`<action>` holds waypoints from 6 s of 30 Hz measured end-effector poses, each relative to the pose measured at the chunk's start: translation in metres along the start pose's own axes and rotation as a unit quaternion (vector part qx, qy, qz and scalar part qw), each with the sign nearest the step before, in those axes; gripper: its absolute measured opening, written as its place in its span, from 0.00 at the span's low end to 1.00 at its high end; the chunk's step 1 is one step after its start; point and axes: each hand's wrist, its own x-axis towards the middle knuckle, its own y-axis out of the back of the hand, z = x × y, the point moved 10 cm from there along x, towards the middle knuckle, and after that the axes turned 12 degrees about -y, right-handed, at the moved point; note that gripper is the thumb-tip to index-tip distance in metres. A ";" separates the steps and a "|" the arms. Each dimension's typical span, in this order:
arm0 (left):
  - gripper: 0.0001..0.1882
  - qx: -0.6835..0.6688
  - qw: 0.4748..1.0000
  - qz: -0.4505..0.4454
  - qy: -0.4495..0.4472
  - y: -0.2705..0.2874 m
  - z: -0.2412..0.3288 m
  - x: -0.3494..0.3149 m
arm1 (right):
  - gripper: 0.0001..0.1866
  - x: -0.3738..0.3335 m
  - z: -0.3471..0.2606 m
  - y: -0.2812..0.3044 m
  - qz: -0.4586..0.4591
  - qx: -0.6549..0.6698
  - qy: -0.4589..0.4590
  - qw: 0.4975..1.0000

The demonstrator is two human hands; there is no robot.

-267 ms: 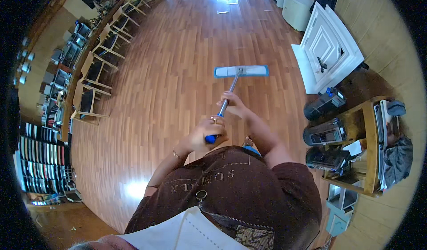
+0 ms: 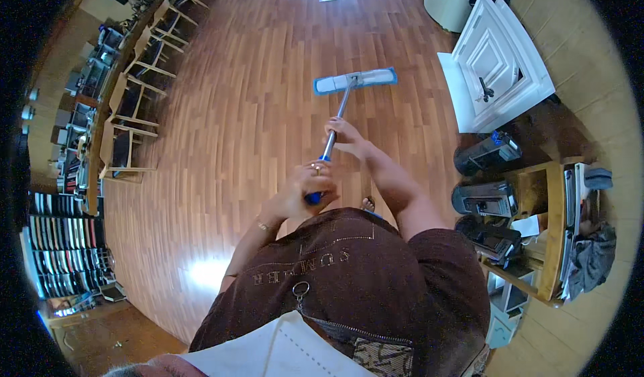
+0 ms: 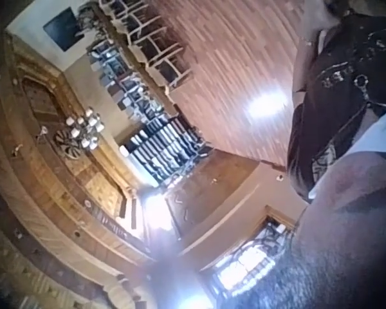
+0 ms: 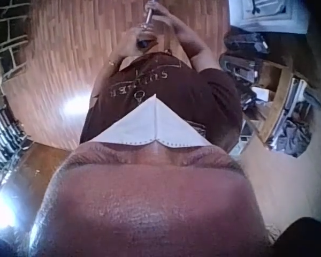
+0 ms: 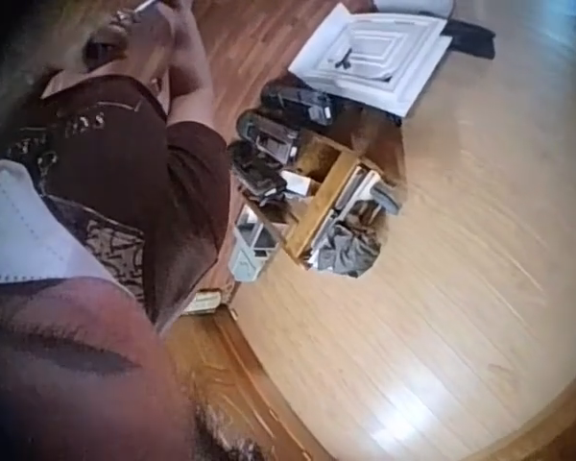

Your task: Mopping the wooden floor in a workshop or showroom using a flat mop.

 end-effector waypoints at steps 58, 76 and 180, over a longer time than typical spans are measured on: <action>0.08 -0.092 0.985 -0.092 -0.109 0.086 -0.196 0.110 | 0.17 0.183 0.077 0.115 0.143 -0.168 0.086 0.972; 0.11 -0.181 0.963 -0.117 -0.163 0.173 -0.157 0.191 | 0.13 0.229 -0.010 0.124 0.119 -0.231 -0.031 0.965; 0.13 -0.110 0.977 -0.100 -0.155 0.307 -0.570 0.476 | 0.13 0.640 0.157 0.418 0.102 -0.211 -0.021 0.972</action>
